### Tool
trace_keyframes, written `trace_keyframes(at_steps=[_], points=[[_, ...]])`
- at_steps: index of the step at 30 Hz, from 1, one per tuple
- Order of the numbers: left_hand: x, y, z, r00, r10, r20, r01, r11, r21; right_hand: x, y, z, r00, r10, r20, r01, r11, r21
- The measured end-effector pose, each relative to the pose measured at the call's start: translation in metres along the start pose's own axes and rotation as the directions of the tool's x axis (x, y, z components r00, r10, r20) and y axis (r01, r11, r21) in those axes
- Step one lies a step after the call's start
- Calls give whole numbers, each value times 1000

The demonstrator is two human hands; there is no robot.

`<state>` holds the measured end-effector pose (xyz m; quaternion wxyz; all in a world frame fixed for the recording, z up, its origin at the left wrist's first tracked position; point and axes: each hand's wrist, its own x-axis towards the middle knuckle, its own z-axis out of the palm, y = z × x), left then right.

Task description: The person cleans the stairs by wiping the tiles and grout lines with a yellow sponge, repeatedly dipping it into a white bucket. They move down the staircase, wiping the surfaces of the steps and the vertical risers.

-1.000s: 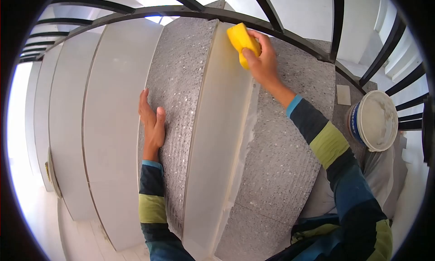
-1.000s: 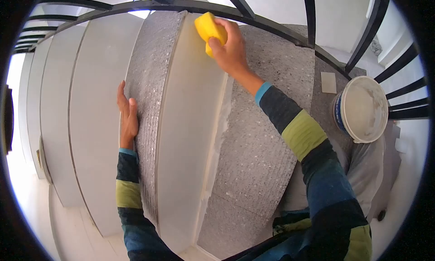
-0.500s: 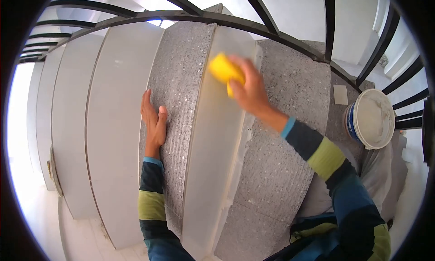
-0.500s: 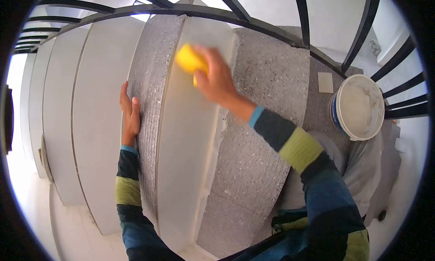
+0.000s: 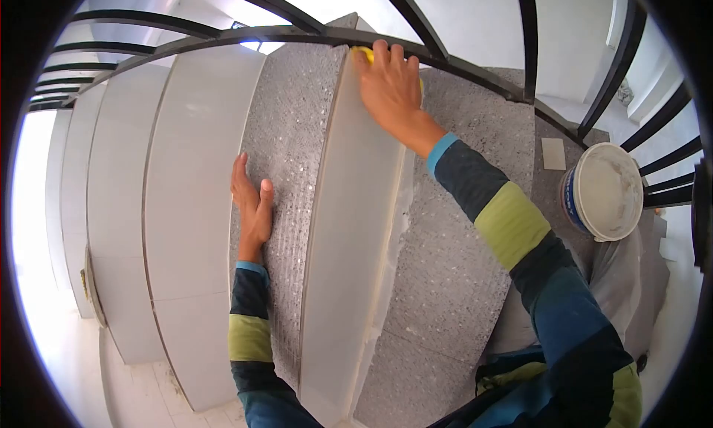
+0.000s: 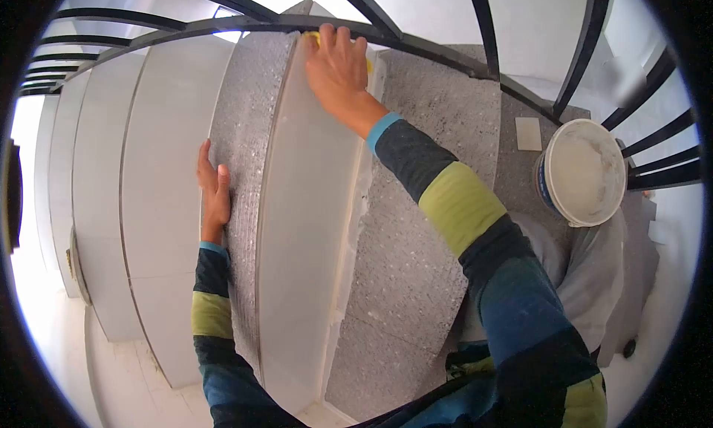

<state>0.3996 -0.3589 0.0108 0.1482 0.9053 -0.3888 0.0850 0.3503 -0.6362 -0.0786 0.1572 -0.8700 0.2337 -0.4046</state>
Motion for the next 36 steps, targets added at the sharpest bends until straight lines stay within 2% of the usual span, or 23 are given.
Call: trace_keyframes(at_steps=[1,3,6,9,11,13,14,15,17,18,21,22,23,24,25,26,28,29,30,31,33,35,36], points=[[0,0,-1,1000,-1,-8,1,1000,5,1,0,-6,1000,-6,-11,6,1000,-2],[-1,0,-2,1000,-5,-13,5,1000,19,-3,1,-10,995,81,-57,-69,981,179],[1,-1,0,1000,-18,-19,18,1000,18,-8,-1,2,989,46,-140,-4,958,288],[-1,-4,1,1000,-18,-6,18,1000,1,-8,4,19,983,34,-180,-4,986,165],[1,-4,3,1000,-14,-22,14,1000,-22,-14,16,18,996,25,-88,-18,997,74],[2,-3,2,1000,-15,-23,15,1000,-7,-27,34,19,951,147,272,-264,844,467],[3,-4,2,999,-27,-30,26,1000,-6,-27,35,32,914,294,280,-404,716,569],[3,-4,2,999,-16,-37,15,1000,-15,-29,26,35,914,284,290,-404,712,574],[2,-6,0,999,-24,-23,23,1000,-4,-43,-4,44,926,374,45,-250,523,815],[3,-5,1,1000,-22,-10,22,1000,-8,-54,-22,35,945,326,-32,-161,545,823],[2,-1,-1,999,-39,-3,39,999,-8,-116,-73,-18,987,156,42,-99,382,919],[2,1,-1,999,-50,0,50,999,-7,-145,-89,-38,996,79,45,-72,376,924],[1,1,-1,999,-44,-6,44,999,-10,-181,-98,-52,997,-55,49,-34,235,971],[0,-2,0,1000,-21,-16,21,1000,-9,-204,-97,-71,948,-307,86,-37,162,986],[2,-5,0,1000,2,-27,-2,1000,-5,-216,-87,-82,835,-542,99,-59,92,994],[6,-5,0,999,12,-32,-12,1000,1,-210,-73,-81,838,-538,89,-48,90,995],[1,-7,1,999,-11,-39,11,1000,-12,-180,-46,-74,977,-208,45,32,351,936],[-3,-7,2,999,-31,-28,31,999,-10,-150,-34,-66,973,-3,232,-229,160,960],[-1,-4,2,999,-36,-26,35,999,-21,-114,-21,-67,911,64,407,-403,-70,913],[2,-2,0,999,-31,-33,30,999,-31,-89,-7,-47,924,175,341,-352,39,935],[3,-4,2,999,-30,-43,29,999,-23,-52,6,-9,965,245,98,-187,373,909],[2,-4,0,998,-36,-45,36,999,-10,-49,-14,11,978,200,59,-162,549,820],[2,-3,0,999,-35,-41,35,999,-6,-65,-37,1,972,218,86,-199,568,799]])
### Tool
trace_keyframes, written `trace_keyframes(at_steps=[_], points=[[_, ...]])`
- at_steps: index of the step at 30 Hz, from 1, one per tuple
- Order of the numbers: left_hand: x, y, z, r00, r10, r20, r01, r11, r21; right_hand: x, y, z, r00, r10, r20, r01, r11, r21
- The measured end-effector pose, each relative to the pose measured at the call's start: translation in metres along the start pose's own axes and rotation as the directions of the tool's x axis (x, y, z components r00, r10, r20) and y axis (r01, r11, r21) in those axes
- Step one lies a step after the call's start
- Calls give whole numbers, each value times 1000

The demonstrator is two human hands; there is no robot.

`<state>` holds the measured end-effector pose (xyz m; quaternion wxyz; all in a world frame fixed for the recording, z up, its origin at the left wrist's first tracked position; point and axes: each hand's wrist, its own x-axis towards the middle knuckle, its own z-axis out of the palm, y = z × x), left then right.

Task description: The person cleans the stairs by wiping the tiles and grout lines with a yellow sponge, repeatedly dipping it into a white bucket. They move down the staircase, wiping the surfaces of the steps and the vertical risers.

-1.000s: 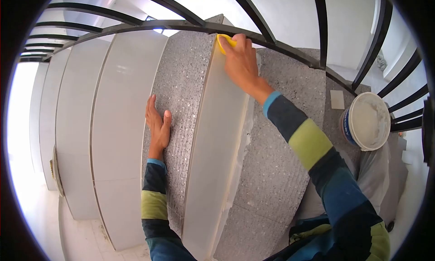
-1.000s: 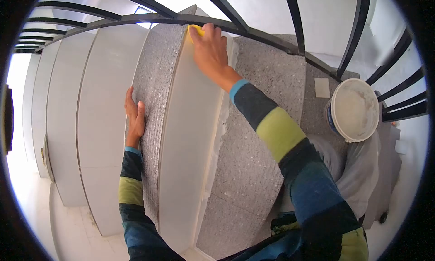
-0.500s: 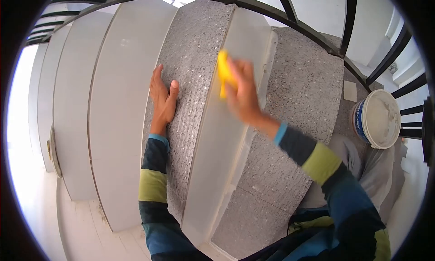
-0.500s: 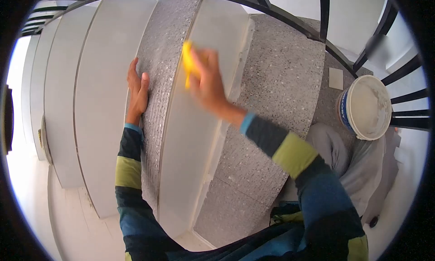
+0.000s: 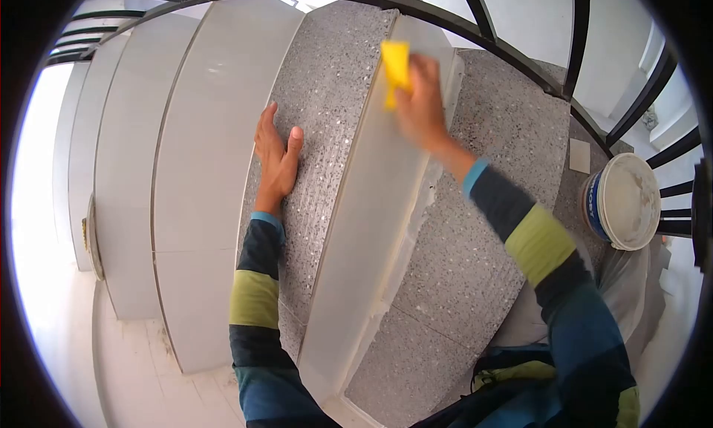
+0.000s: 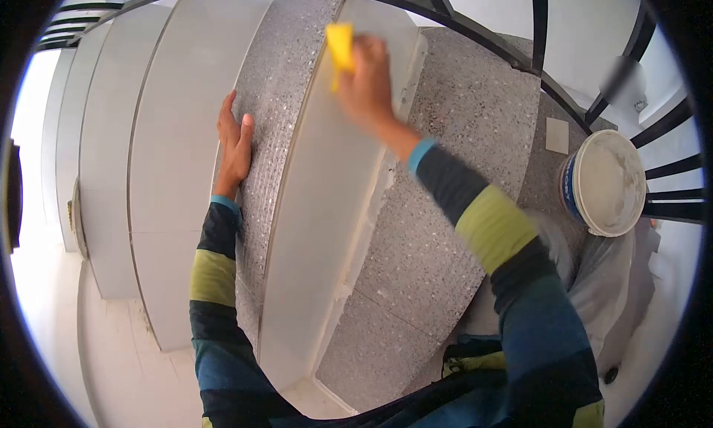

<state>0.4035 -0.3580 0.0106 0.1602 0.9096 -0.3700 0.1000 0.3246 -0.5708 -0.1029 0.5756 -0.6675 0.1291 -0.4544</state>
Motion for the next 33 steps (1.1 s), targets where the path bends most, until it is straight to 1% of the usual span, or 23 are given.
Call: trace_keyframes(at_steps=[2,3,6,7,8,9,11,12,14,15,16,18,19,22,23,24,25,26,27,29,31,32,33], points=[[1,4,0,1000,6,2,-6,1000,-2,-101,-39,-11,907,-352,232,325,934,149],[1,3,0,1000,14,-2,-14,1000,-9,-123,-53,-33,770,-398,499,291,915,280],[4,1,2,999,33,1,-33,999,-10,-121,-26,-55,780,-414,470,312,907,282],[0,-4,2,1000,22,-12,-22,1000,-9,-94,-19,-59,925,-187,330,145,978,148],[-4,-4,0,1000,-12,-1,12,1000,3,-65,-3,-57,981,-26,190,-4,988,154],[-2,1,-1,1000,-13,16,14,1000,-13,-35,8,-57,990,23,139,-44,988,151],[3,4,-1,1000,-13,22,13,1000,-9,3,29,-39,993,-115,-7,115,992,54],[3,3,-1,1000,-14,22,15,1000,-13,-7,21,-24,994,-110,-2,110,991,71],[3,1,0,1000,-18,9,18,1000,-22,-46,-11,18,992,123,-21,-125,987,-103],[2,0,0,1000,-20,2,20,999,-26,-91,-24,43,991,32,-127,-37,999,-40],[2,0,0,1000,-17,7,17,1000,-21,-145,-54,51,993,-26,-116,28,1000,12],[2,1,-1,1000,-8,9,9,1000,-16,-237,-106,35,978,-143,151,89,943,320],[2,2,-1,1000,-8,-4,8,1000,-23,-265,-118,19,934,-162,319,32,926,377],[2,5,-1,999,7,-42,-7,1000,1,-234,-100,-20,873,-232,429,-43,840,541],[1,4,-2,998,7,-68,-5,999,35,-204,-84,-30,918,-227,325,68,898,435],[-1,4,-2,997,3,-72,-1,999,34,-172,-62,-29,973,-121,194,33,915,402],[0,4,-2,997,-4,-79,8,999,44,-126,-41,-37,986,-88,141,52,969,243],[1,5,-1,996,-13,-86,18,998,55,-86,-34,-45,985,74,156,-103,977,188],[7,5,1,996,-20,-91,25,998,57,-53,-17,-42,996,59,61,-65,994,90],[5,-4,2,986,85,-140,-85,996,4,-32,-3,-21,995,95,29,-97,991,87],[0,-3,3,984,67,-164,-58,997,58,-65,-25,12,990,142,7,-142,990,-10],[3,1,2,979,79,-187,-64,994,83,-117,-40,34,1000,-5,21,5,1000,6],[5,3,0,975,83,-204,-65,994,92,-174,-73,40,988,-147,36,150,983,-105]])
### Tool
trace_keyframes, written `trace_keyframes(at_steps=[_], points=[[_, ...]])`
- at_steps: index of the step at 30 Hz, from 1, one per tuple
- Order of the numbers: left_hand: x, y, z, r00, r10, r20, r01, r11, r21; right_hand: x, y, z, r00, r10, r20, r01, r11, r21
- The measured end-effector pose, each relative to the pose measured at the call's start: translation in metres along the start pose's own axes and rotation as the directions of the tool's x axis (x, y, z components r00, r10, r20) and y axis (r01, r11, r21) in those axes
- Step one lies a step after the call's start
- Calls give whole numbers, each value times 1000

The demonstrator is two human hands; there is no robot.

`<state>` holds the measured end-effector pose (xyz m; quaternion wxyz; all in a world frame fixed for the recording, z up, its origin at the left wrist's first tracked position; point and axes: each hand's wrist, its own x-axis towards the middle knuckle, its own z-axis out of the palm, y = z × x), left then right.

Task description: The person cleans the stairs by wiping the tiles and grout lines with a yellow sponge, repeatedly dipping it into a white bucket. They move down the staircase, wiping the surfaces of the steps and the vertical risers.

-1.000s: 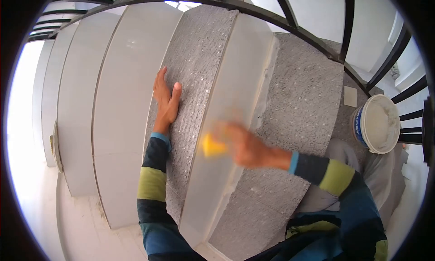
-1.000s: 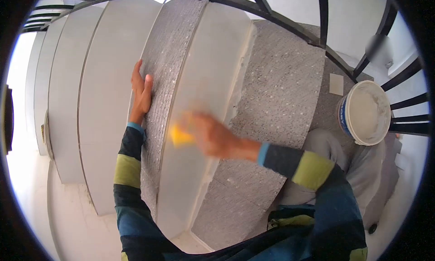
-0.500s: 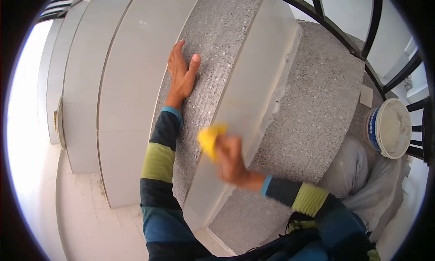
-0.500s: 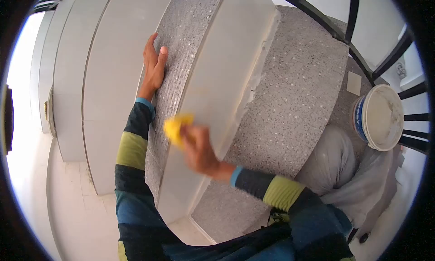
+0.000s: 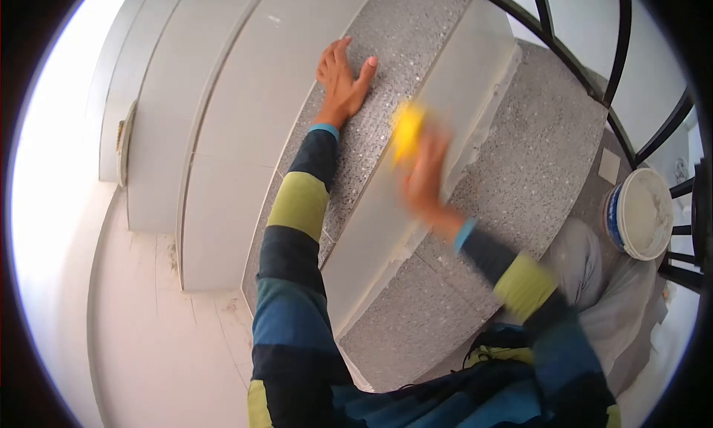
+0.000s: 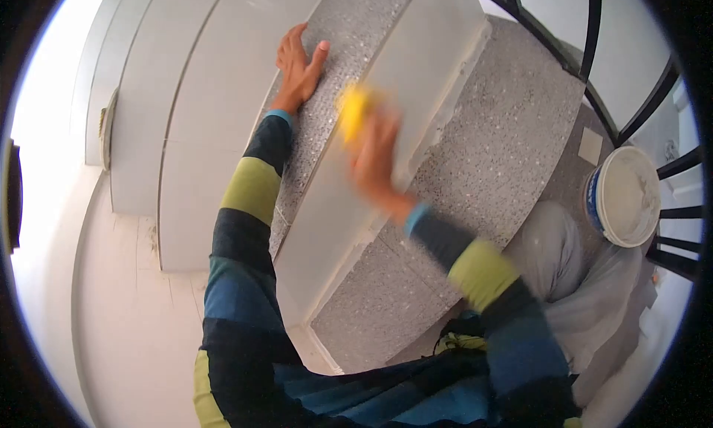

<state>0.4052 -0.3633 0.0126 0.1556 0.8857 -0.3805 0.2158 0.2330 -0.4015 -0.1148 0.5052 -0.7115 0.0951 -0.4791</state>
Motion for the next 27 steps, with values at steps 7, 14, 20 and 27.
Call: trace_keyframes(at_steps=[7,14,20,27], points=[[-26,100,-80,914,399,67,-405,901,157,-73,-8,-101,879,-87,469,-115,916,385],[-240,262,-64,544,451,708,257,713,-652,128,74,-123,930,60,362,-178,936,303],[-326,338,54,947,119,297,31,890,-455,113,42,-45,996,-55,67,52,997,57],[-398,371,153,981,86,176,9,876,-482,-142,-130,-39,754,-253,606,-122,852,509]])
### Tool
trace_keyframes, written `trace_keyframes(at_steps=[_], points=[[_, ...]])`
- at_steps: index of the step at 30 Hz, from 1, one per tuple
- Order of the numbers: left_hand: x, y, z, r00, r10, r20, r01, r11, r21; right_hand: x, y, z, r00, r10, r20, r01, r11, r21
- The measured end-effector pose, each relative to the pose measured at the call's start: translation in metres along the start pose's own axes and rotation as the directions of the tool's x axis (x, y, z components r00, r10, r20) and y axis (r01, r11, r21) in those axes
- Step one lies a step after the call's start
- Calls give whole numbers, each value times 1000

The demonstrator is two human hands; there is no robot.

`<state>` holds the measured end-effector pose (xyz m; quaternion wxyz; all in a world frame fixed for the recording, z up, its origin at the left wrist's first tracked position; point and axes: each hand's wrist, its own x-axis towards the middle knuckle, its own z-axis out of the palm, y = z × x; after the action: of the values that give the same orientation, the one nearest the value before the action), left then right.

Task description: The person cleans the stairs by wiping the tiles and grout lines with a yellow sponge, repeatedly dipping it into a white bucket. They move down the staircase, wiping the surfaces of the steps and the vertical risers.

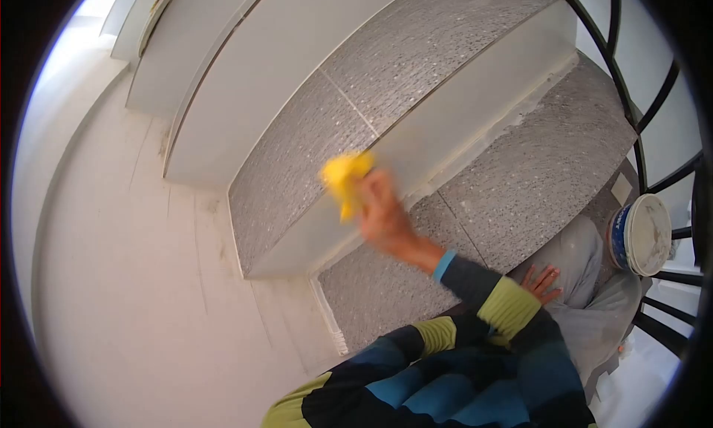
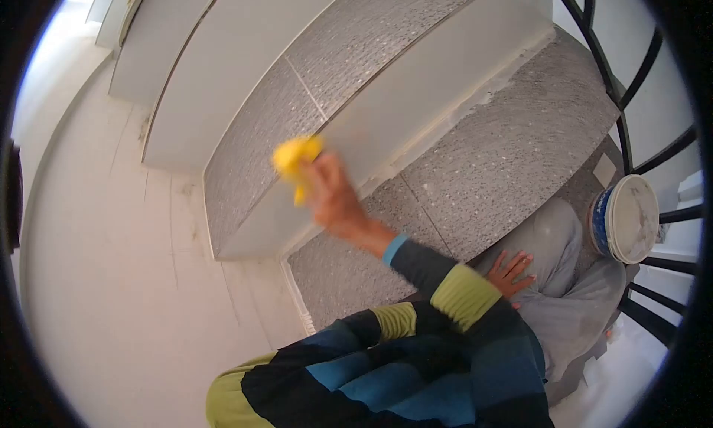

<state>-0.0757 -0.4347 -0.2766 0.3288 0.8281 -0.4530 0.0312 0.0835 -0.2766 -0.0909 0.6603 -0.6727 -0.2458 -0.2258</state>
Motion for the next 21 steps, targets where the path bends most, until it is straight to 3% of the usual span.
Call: trace_keyframes(at_steps=[1,2,3,4,5,6,7,8,9,10,11,12,13,14,15,16,17,18,19,20,21], points=[[0,-5,9,1000,14,5,-14,1000,-8,-12,-13,-4,991,-2,131,-12,994,112],[-1,-10,19,997,48,-58,-40,990,135,-20,-20,-8,965,-12,262,-47,974,220],[-3,-9,22,990,80,-119,-45,961,274,-20,-21,-22,985,-39,168,15,990,141],[-3,-7,13,995,62,-81,-52,992,118,-18,-16,-43,993,-75,88,69,996,60],[-1,-5,4,994,52,-97,-41,993,111,-9,-3,-67,999,-21,-50,24,998,59],[1,1,-8,999,-34,38,39,989,-141,5,19,-92,983,103,-154,-76,982,175],[4,6,-23,979,-75,189,142,918,-370,22,35,-124,944,211,-252,-174,971,162],[12,9,-42,904,-42,426,150,963,-224,46,36,-149,861,337,-381,-241,930,278],[20,12,-59,907,-35,419,143,963,-230,62,62,-166,852,245,-462,-233,969,84],[29,17,-71,796,-79,601,210,966,-151,76,63,-180,836,129,-533,-230,965,-126],[38,23,-73,645,-104,757,237,969,-69,80,66,-178,802,294,-520,-356,934,-21],[23,14,-31,454,-81,887,131,991,24,77,74,-159,787,367,-495,-406,913,30],[9,7,-11,823,27,568,43,993,-110,64,70,-133,824,298,-481,-417,894,-160],[2,4,-4,988,104,112,-77,973,-218,40,90,-98,900,86,-427,-299,834,-463],[15,7,-19,981,153,115,-120,960,-253,17,67,-82,948,243,-204,-287,931,-225],[34,9,-46,960,224,171,-201,969,-142,7,45,-88,943,217,253,-176,969,-174],[50,7,-61,933,281,225,-283,959,-26,6,29,-106,947,227,229,-179,961,-210],[56,0,-58,925,310,219,-307,950,-48,5,13,-126,975,139,173,-91,961,-260],[60,-8,-51,911,333,242,-266,925,-270,3,4,-143,990,50,129,-7,951,-310],[63,-14,-44,898,356,258,-202,855,-477,12,10,-170,991,133,12,-115,892,-437],[77,-11,-50,899,365,241,-209,843,-496,31,22,-205,974,199,-107,-225,810,-542]])
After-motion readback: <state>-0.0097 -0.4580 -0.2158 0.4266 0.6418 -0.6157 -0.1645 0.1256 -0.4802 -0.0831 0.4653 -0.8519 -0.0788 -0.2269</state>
